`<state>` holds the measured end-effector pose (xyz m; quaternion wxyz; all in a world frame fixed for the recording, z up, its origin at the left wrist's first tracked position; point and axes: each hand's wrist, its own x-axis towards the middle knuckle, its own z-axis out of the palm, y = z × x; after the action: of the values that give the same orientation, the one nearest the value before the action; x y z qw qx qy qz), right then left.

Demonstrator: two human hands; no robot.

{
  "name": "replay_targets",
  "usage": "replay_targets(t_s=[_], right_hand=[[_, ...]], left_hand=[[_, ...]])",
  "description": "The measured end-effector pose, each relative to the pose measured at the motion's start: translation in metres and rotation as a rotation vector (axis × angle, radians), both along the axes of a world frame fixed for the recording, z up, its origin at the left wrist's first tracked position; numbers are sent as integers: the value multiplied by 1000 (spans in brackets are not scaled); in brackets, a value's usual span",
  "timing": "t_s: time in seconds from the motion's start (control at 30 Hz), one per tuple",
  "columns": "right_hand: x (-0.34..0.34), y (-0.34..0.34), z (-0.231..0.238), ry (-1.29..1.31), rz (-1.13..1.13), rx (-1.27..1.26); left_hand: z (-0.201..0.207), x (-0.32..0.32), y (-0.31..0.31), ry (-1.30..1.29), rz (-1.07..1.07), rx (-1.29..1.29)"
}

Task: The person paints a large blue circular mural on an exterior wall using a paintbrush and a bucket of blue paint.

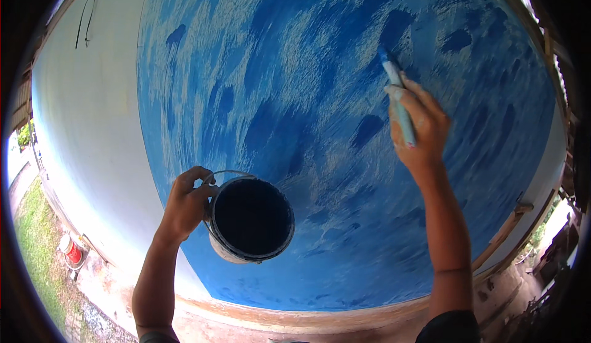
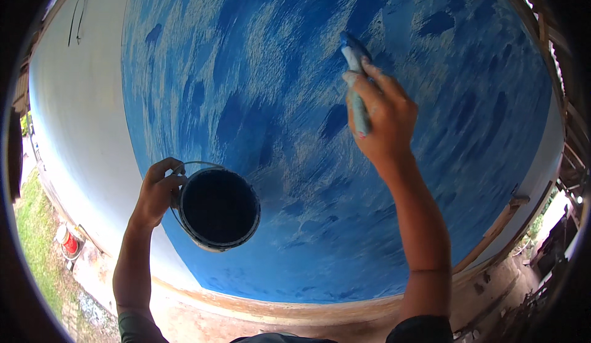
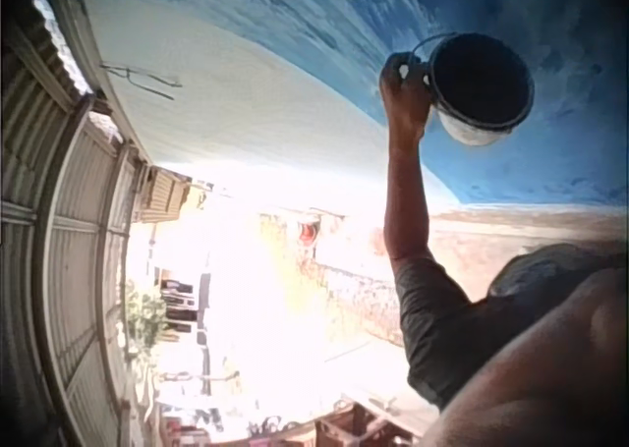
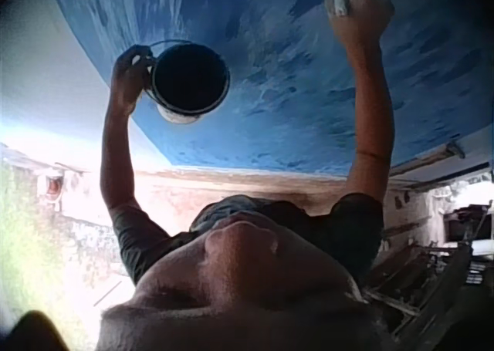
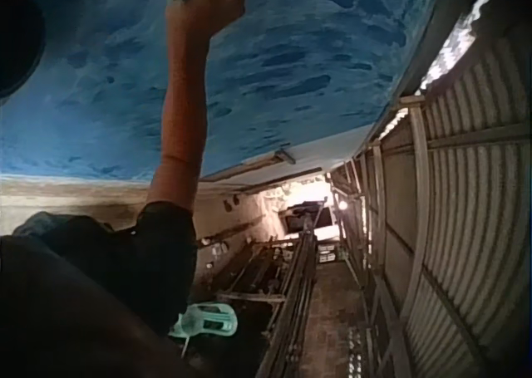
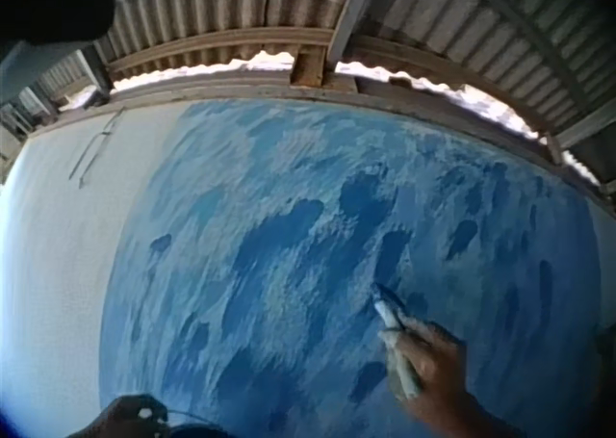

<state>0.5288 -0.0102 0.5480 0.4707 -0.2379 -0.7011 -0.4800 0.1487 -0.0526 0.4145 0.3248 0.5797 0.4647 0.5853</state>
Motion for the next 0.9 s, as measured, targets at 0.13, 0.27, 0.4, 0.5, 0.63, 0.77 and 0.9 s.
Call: replay_targets(t_s=[0.13,0.27,0.4,0.5,0.63,0.77,0.9], right_hand=[[-32,40,-75,-103,-148,118],[-84,16,-148,-458,-4,-159],[-97,-5,-103,-370,173,-497],[-102,9,-45,-189,231,-215],[-125,31,-3,-29,117,57],[-176,66,-67,-207,-19,204],[-216,55,-164,-567,10,208]], left_hand=[[-6,11,-10,-84,33,66],[-8,10,-17,-55,98,103],[-9,2,-25,-61,107,52],[-22,-11,-30,-68,145,51],[-32,-16,-39,-120,196,22],[-48,-17,-56,-67,305,10],[-89,-29,-66,-25,401,7]])
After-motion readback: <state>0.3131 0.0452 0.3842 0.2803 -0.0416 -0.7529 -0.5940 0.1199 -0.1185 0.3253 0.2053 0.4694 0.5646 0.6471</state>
